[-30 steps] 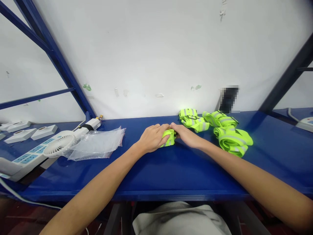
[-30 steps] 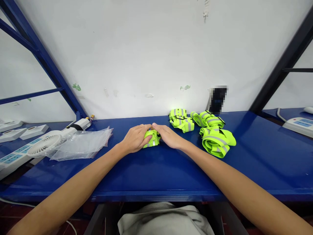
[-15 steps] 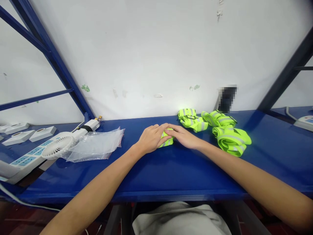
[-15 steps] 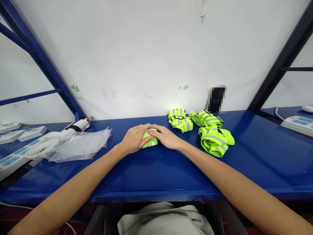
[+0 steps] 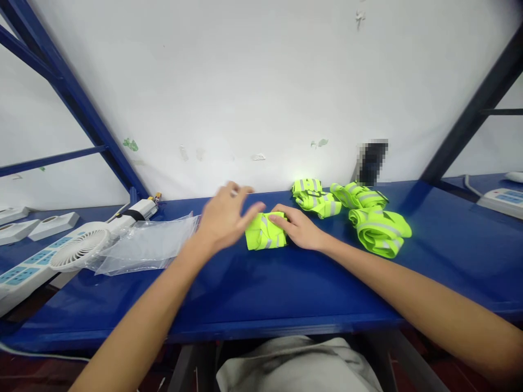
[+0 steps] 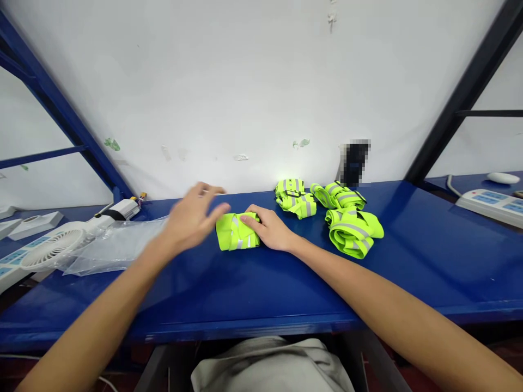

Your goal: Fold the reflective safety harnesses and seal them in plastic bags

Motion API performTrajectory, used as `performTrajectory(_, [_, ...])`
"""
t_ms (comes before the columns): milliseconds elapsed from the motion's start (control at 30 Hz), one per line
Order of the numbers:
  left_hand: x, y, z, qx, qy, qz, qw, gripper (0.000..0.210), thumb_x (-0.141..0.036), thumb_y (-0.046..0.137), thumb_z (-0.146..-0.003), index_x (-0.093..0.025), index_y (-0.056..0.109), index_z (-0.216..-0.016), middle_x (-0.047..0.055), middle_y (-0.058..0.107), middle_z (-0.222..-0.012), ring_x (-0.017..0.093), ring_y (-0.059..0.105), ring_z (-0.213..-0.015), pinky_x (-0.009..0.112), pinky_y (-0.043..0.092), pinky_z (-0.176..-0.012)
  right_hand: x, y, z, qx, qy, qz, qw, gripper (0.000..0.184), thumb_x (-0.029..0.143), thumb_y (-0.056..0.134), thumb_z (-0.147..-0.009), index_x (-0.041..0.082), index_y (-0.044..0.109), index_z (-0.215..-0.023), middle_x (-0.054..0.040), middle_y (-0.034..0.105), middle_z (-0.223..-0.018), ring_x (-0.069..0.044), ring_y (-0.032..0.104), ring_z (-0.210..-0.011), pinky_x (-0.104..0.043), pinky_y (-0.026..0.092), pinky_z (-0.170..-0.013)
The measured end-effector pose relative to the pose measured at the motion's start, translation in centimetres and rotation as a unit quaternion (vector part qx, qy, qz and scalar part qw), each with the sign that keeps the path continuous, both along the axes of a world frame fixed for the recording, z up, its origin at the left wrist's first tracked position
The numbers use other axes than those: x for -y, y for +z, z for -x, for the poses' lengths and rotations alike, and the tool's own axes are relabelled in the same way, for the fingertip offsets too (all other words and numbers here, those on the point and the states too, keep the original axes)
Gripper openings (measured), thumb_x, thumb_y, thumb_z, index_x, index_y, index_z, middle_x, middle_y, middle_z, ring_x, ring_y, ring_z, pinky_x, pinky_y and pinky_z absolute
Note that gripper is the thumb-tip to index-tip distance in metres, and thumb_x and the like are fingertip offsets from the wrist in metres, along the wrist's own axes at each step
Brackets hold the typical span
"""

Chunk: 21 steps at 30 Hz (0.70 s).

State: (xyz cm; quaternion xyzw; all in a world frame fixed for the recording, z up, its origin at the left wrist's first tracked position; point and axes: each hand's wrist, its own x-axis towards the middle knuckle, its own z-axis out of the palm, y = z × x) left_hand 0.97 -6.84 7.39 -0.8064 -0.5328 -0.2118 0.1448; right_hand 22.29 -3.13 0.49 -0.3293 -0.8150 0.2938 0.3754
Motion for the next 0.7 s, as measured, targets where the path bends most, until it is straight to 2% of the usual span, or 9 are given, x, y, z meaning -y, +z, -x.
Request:
performTrajectory(33, [0.1, 1.0, 1.4, 0.006, 0.093, 0.005, 0.996, 0.065, -0.067, 0.024, -0.094, -0.019, 0.063, -0.115, 0.015, 0.063, -0.111, 0.032, 0.061, -0.101, 0.044, 0.049, -0.083, 0.0, 0.0, 0.0, 0.000, -0.003, -0.002, 1.000, 0.036, 0.050, 0.043, -0.098, 0.019, 0.057, -0.088, -0.0004, 0.057, -0.082, -0.016, 0.052, -0.075, -0.029, 0.040, -0.072])
performTrajectory(100, [0.2, 2.1, 4.7, -0.038, 0.244, 0.081, 0.966, 0.073, -0.075, 0.027, -0.087, -0.015, 0.068, -0.099, 0.019, 0.067, -0.097, 0.039, 0.064, -0.094, 0.050, 0.049, -0.080, -0.1, 0.0, 0.1, -0.002, -0.006, -0.003, 1.000, 0.036, 0.051, 0.042, -0.099, 0.020, 0.055, -0.086, 0.0003, 0.055, -0.081, -0.016, 0.051, -0.075, -0.029, 0.039, -0.071])
performTrajectory(167, [0.3, 2.0, 8.0, -0.096, 0.312, 0.171, 0.930, 0.075, -0.080, 0.033, -0.080, -0.014, 0.069, -0.092, 0.023, 0.069, -0.099, 0.045, 0.064, -0.096, 0.053, 0.048, -0.080, -0.2, 0.0, 0.1, -0.006, -0.007, 0.001, 1.000, 0.036, 0.051, 0.042, -0.098, 0.020, 0.054, -0.085, 0.0003, 0.054, -0.081, -0.016, 0.050, -0.075, -0.029, 0.039, -0.071])
performTrajectory(267, [0.3, 0.7, 11.6, -0.139, 0.277, 0.289, 0.906, 0.058, -0.063, 0.034, -0.088, -0.016, 0.068, -0.086, 0.021, 0.071, -0.101, 0.042, 0.066, -0.097, 0.050, 0.048, -0.081, -0.3, -0.1, 0.2, -0.023, -0.001, 0.012, 1.000, 0.036, 0.051, 0.042, -0.098, 0.020, 0.052, -0.084, 0.0004, 0.053, -0.079, -0.016, 0.049, -0.075, -0.028, 0.039, -0.071])
performTrajectory(367, [0.2, 0.5, 12.0, -0.114, 0.259, 0.256, 0.924, 0.048, -0.045, 0.027, -0.093, -0.017, 0.066, -0.086, 0.019, 0.071, -0.102, 0.037, 0.067, -0.096, 0.045, 0.048, -0.081, -0.3, -0.2, 0.5, -0.055, 0.005, 0.030, 0.998, 0.036, 0.052, 0.044, -0.097, 0.020, 0.052, -0.082, 0.0006, 0.051, -0.078, -0.016, 0.049, -0.073, -0.028, 0.039, -0.069])
performTrajectory(500, [-0.6, 1.6, 7.5, -0.021, 0.282, 0.051, 0.958, 0.051, -0.043, 0.023, -0.096, -0.017, 0.066, -0.091, 0.018, 0.071, -0.093, 0.035, 0.067, -0.089, 0.041, 0.046, -0.075, -0.4, 0.2, 1.0, -0.184, -0.021, 0.148, 0.971, 0.037, 0.058, 0.049, -0.092, 0.022, 0.052, -0.084, -0.0005, 0.055, -0.077, -0.016, 0.052, -0.068, -0.029, 0.043, -0.062])
performTrajectory(567, [-1.6, 0.9, 4.4, 0.018, 0.216, -0.003, 0.976, 0.048, -0.042, 0.025, -0.097, -0.017, 0.065, -0.093, 0.015, 0.070, -0.086, 0.031, 0.066, -0.082, 0.037, 0.045, -0.072, -0.5, 0.7, 1.0, -0.272, -0.030, 0.223, 0.936, 0.035, 0.057, 0.049, -0.091, 0.023, 0.056, -0.095, -0.0037, 0.063, -0.084, -0.020, 0.059, -0.072, -0.031, 0.048, -0.060])
performTrajectory(633, [-2.9, -1.2, 1.5, 0.063, 0.115, 0.024, 0.991, 0.043, -0.039, 0.030, -0.097, -0.018, 0.065, -0.086, 0.011, 0.069, -0.078, 0.026, 0.065, -0.073, 0.033, 0.042, -0.066, -0.7, 1.5, 0.7, -0.336, -0.032, 0.265, 0.903, 0.037, 0.054, 0.045, -0.094, 0.023, 0.057, -0.110, -0.0075, 0.068, -0.095, -0.023, 0.064, -0.081, -0.035, 0.053, -0.062])
performTrajectory(700, [-4.1, -4.0, -0.7, 0.108, 0.014, 0.115, 0.987, 0.036, -0.032, 0.036, -0.093, -0.018, 0.064, -0.074, 0.007, 0.067, -0.070, 0.021, 0.061, -0.065, 0.030, 0.038, -0.061, -0.9, 2.1, 0.1, -0.369, -0.035, 0.288, 0.883, 0.040, 0.052, 0.040, -0.096, 0.023, 0.055, -0.120, -0.0094, 0.071, -0.102, -0.026, 0.067, -0.088, -0.038, 0.056, -0.065])
